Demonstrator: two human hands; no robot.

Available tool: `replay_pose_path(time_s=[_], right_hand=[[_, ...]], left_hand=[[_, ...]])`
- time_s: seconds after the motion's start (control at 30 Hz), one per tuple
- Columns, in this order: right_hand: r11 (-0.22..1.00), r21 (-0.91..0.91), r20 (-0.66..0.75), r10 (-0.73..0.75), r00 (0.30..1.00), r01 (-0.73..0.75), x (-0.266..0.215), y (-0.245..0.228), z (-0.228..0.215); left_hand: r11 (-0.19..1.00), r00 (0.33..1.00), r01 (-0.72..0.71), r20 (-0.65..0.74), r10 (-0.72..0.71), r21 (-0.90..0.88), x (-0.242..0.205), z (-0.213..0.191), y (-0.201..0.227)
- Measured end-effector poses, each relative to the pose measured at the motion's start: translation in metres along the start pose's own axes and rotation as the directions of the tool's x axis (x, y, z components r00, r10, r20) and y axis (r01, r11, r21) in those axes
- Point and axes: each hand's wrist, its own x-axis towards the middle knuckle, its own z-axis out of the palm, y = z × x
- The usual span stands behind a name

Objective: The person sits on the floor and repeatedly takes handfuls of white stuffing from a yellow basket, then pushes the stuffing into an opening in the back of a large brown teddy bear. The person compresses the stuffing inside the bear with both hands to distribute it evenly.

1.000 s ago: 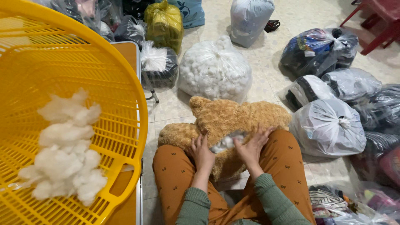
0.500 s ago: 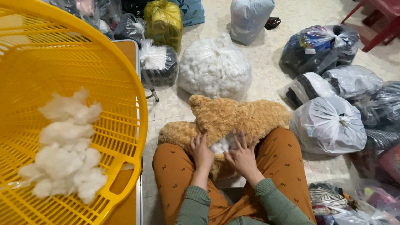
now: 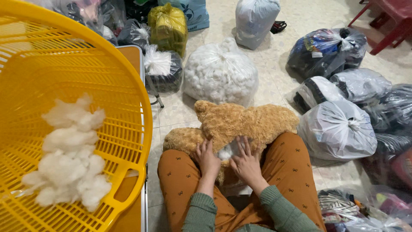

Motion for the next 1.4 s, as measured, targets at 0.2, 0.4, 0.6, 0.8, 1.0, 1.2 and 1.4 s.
replay_pose_path(time_s=[0.2, 0.4, 0.6, 0.8, 1.0, 1.2, 1.4], right_hand=[[0.999, -0.035, 0.001, 0.035, 0.999, -0.035, -0.003, -0.005, -0.007], [0.991, 0.112, -0.452, -0.021, 0.892, 0.080, -0.013, 0.007, -0.012], [0.996, 0.036, -0.455, -0.053, 0.889, 0.078, -0.012, 0.016, -0.003], [0.950, 0.248, -0.487, 0.292, 0.823, -0.191, 0.010, 0.043, 0.006], [0.797, 0.490, -0.254, 0.517, 0.817, -0.352, 0.028, 0.056, 0.001], [0.846, 0.466, -0.369, 0.453, 0.811, -0.261, 0.013, 0.034, -0.008], [0.805, 0.553, -0.340, 0.454, 0.824, -0.215, -0.002, 0.025, -0.026]], left_hand=[[0.994, 1.000, -0.027, -0.013, 0.026, -0.103, 0.003, 0.010, -0.009], [0.999, 1.000, -0.003, -0.001, 0.003, -0.035, -0.003, -0.004, 0.000], [0.993, 0.997, 0.061, 0.050, -0.057, -0.100, -0.006, -0.013, 0.013], [0.994, 1.000, 0.010, -0.016, -0.011, -0.110, 0.000, -0.003, 0.002], [0.993, 0.999, -0.020, -0.042, 0.016, -0.114, 0.002, 0.003, -0.003], [1.000, 0.988, 0.025, -0.156, -0.023, 0.008, 0.004, -0.004, 0.001], [0.992, 0.972, -0.006, -0.234, 0.035, 0.124, 0.012, -0.001, -0.002]])
